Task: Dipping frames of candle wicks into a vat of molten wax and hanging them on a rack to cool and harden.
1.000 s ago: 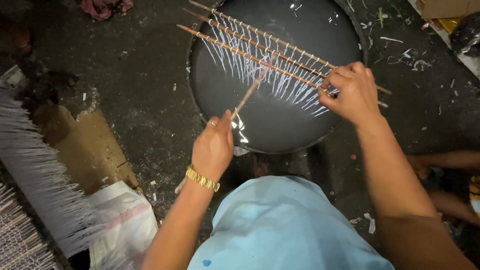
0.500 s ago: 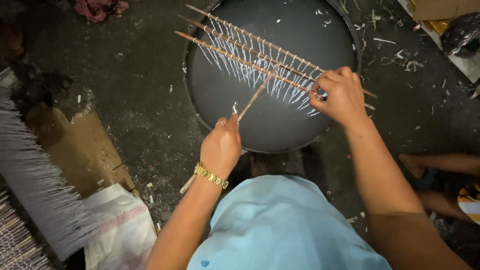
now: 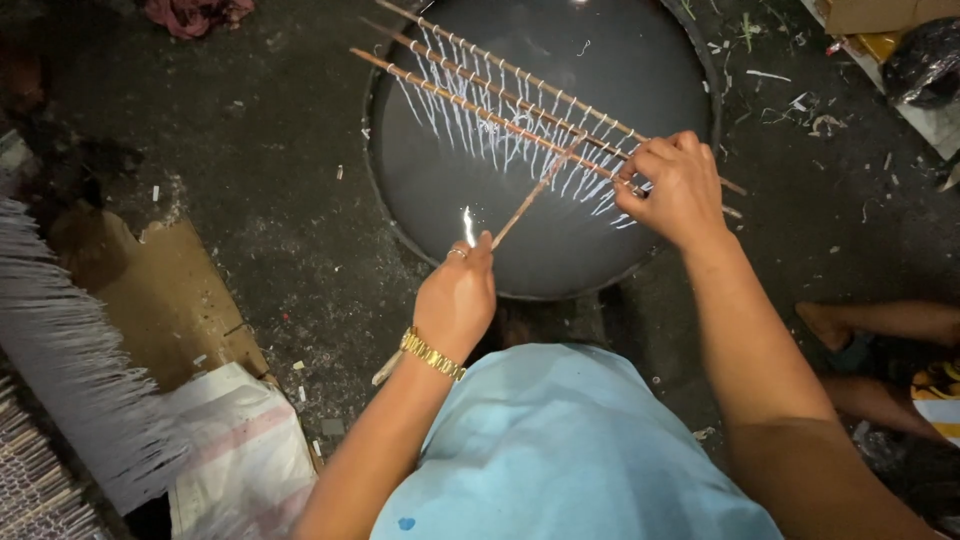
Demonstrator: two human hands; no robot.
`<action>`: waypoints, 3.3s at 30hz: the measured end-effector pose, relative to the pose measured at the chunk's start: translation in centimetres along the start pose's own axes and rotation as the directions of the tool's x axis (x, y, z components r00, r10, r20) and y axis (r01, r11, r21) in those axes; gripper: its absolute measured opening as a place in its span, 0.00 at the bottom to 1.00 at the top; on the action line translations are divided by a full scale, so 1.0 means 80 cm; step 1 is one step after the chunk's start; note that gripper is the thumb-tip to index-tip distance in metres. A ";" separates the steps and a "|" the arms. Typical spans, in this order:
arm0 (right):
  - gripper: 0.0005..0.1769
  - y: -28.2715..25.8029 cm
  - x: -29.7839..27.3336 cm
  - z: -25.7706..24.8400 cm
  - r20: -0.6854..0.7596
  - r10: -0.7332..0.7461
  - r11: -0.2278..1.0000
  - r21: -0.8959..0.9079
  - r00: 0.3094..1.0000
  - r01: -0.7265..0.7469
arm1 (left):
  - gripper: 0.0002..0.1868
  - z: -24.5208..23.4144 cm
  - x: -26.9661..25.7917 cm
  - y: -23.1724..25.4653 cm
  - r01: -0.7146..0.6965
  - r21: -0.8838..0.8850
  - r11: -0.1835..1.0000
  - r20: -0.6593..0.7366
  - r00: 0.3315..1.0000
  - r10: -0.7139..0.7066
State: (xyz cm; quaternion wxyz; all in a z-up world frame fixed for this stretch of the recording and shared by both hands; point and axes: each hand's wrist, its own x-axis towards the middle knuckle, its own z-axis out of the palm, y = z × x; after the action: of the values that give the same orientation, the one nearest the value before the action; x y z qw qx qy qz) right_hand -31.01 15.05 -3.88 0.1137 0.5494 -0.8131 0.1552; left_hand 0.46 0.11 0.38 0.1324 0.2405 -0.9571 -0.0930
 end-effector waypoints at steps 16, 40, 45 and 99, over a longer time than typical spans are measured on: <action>0.11 0.012 -0.027 0.035 -0.016 0.012 0.999 0.037 1.000 -0.011 | 0.18 0.023 -0.093 -0.095 0.265 -0.374 0.889 -0.113 0.938 -0.327; 0.11 0.027 -0.038 0.050 0.024 0.020 0.998 0.051 1.000 -0.021 | 0.17 0.069 0.012 -0.183 0.341 0.044 0.939 -0.173 0.928 -0.329; 0.10 0.027 -0.041 0.061 0.029 0.036 0.998 0.046 0.999 -0.037 | 0.17 0.058 -0.011 -0.192 0.355 -0.142 0.924 -0.193 0.906 -0.377; 0.10 0.027 -0.059 0.106 0.044 0.098 0.979 0.176 0.994 -0.104 | 0.16 0.147 -0.230 -0.221 0.688 -0.469 0.554 0.084 0.659 -0.748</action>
State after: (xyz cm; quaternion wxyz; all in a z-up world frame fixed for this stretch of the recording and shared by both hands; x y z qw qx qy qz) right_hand -31.38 16.63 -13.65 0.0421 0.5179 -0.8248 0.2231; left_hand 20.28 -4.99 -18.85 0.1955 0.5766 -0.7128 -0.3482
